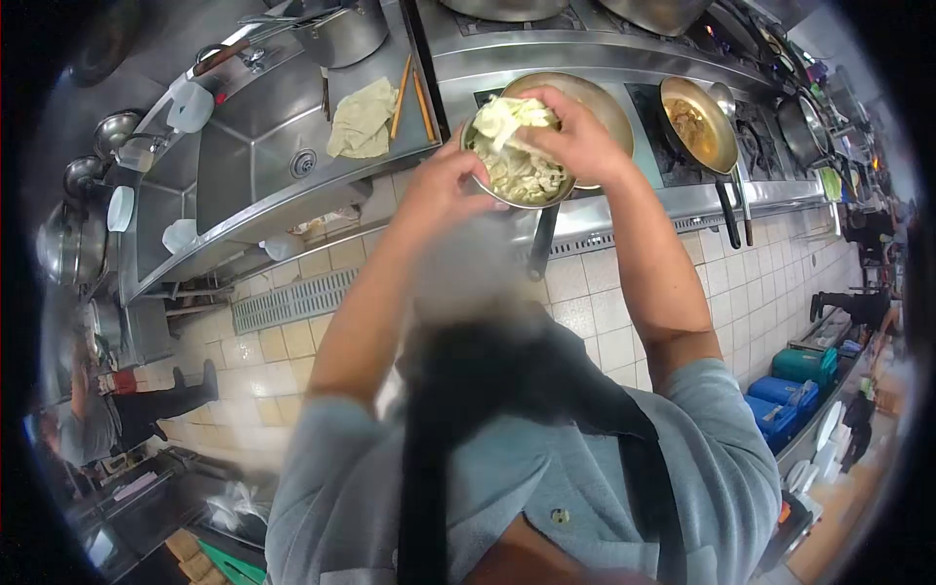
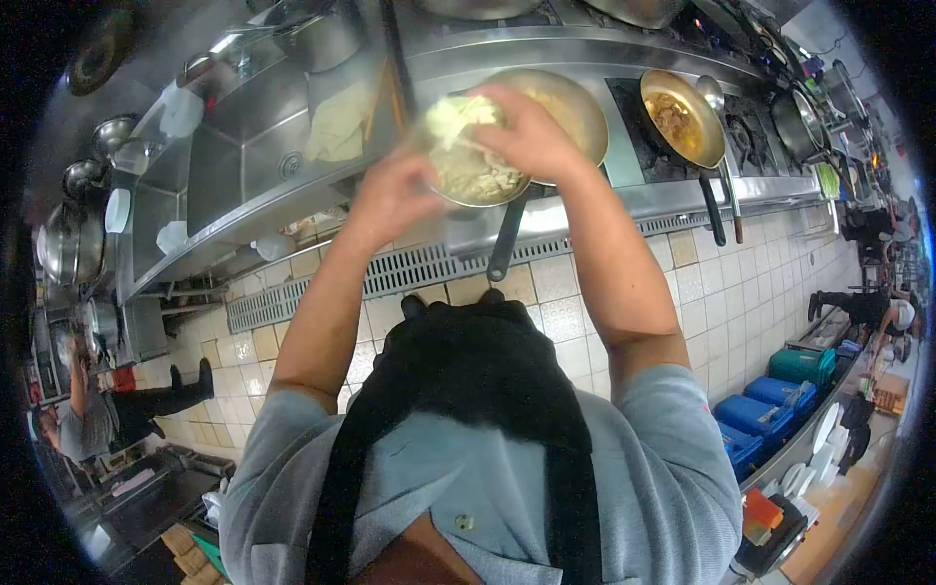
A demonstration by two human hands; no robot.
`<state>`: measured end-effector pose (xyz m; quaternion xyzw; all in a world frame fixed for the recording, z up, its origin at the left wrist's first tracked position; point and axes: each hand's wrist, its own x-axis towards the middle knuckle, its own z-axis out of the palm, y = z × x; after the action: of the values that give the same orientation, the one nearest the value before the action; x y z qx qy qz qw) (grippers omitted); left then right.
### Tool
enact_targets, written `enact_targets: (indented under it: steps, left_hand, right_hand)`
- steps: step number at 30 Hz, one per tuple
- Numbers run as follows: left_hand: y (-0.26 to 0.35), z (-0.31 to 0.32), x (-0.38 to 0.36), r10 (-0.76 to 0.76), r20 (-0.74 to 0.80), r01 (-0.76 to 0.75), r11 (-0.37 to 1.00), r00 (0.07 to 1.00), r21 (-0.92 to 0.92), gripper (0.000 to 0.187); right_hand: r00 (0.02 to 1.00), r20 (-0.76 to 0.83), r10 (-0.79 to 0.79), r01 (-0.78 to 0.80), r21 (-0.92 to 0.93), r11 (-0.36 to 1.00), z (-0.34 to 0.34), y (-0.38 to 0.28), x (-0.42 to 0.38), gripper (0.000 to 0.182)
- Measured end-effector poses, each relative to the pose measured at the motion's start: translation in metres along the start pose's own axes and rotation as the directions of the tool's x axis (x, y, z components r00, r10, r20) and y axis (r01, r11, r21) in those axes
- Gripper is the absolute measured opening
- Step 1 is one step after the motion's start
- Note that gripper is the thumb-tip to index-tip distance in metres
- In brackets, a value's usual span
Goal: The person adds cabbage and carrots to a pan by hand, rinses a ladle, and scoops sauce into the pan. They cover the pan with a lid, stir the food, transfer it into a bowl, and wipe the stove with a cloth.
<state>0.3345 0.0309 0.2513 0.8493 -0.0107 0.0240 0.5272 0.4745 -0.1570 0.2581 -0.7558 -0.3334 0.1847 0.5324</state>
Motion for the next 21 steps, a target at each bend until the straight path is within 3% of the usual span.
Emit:
enact_targets:
  steps: [1, 3, 4, 5, 7, 9, 11, 12, 13, 14, 15, 16, 18, 19, 21]
  left_hand:
    - [-0.003, 0.001, 0.003, 0.036, -0.032, -0.034, 0.999, 0.999, 0.042, 0.033]
    - [-0.01, 0.003, 0.007, 0.071, -0.059, -0.066, 0.994, 0.996, 0.083, 0.033]
    - [-0.014, 0.003, 0.007, 0.108, -0.082, -0.102, 0.992, 0.991, 0.08, 0.033]
    - [-0.019, 0.002, 0.006, 0.144, -0.104, -0.137, 0.988, 0.984, 0.077, 0.033]
    - [-0.03, 0.001, 0.0, 0.122, -0.121, -0.119, 0.992, 0.985, 0.031, 0.033]
    - [-0.042, -0.002, -0.012, 0.097, -0.141, -0.1, 0.995, 0.985, -0.014, 0.033]
    - [-0.056, -0.007, -0.026, -0.058, -0.146, 0.054, 0.998, 0.988, -0.028, 0.031]
    - [-0.06, -0.008, -0.034, -0.061, -0.144, 0.058, 0.998, 0.988, -0.027, 0.031]
    - [-0.064, -0.01, -0.042, -0.105, -0.157, 0.086, 0.989, 0.982, -0.124, 0.029]
    - [-0.068, -0.01, -0.051, -0.151, -0.163, 0.113, 0.968, 0.975, -0.222, 0.027]
    - [-0.073, -0.011, -0.061, -0.153, -0.161, 0.116, 0.968, 0.975, -0.222, 0.027]
    - [-0.078, -0.012, -0.071, -0.152, -0.202, 0.118, 0.978, 0.968, -0.171, 0.027]
    - [-0.082, -0.012, -0.088, -0.156, -0.241, 0.129, 0.984, 0.958, -0.122, 0.027]
    - [-0.082, -0.012, -0.096, -0.139, -0.285, 0.104, 0.985, 0.948, -0.136, 0.027]
    - [-0.086, -0.013, -0.108, -0.122, -0.332, 0.076, 0.986, 0.935, -0.149, 0.027]
  right_hand:
    - [1.0, 0.0, 0.0, 0.0, -0.001, 1.0, -0.011, 0.005, 0.006, 0.038]
    - [0.985, -0.152, 0.078, -0.071, 0.052, 0.996, -0.031, 0.013, 0.015, 0.036]
    - [0.979, -0.204, 0.0, 0.039, 0.184, 0.982, -0.038, 0.013, 0.015, 0.042]
    - [0.979, -0.205, 0.005, 0.034, 0.185, 0.982, -0.045, 0.011, 0.014, 0.042]
    - [0.938, -0.31, 0.158, -0.041, 0.352, 0.935, -0.058, 0.007, 0.009, 0.038]
    - [0.929, -0.349, 0.125, 0.005, 0.35, 0.937, -0.067, 0.033, 0.012, 0.041]
    - [0.905, -0.374, 0.203, -0.12, 0.233, 0.965, -0.066, 0.068, 0.013, 0.045]
    - [0.867, -0.402, 0.294, -0.246, 0.168, 0.955, -0.059, 0.079, 0.013, 0.043]
    - [0.866, -0.402, 0.296, -0.247, 0.17, 0.954, -0.055, 0.107, 0.013, 0.043]
    - [0.881, -0.378, 0.284, -0.298, 0.024, 0.954, -0.053, 0.146, 0.016, 0.042]
    - [0.895, -0.351, 0.275, -0.336, -0.125, 0.934, -0.056, 0.175, 0.019, 0.04]
    - [0.895, -0.351, 0.277, -0.338, -0.124, 0.933, -0.063, 0.191, 0.024, 0.04]
    - [0.849, -0.482, 0.219, -0.376, -0.26, 0.889, -0.071, 0.204, 0.028, 0.042]
    - [0.849, -0.478, 0.222, -0.379, -0.259, 0.888, -0.073, 0.203, 0.027, 0.042]
    - [0.845, -0.402, 0.352, -0.356, 0.067, 0.932, -0.08, 0.189, 0.027, 0.048]
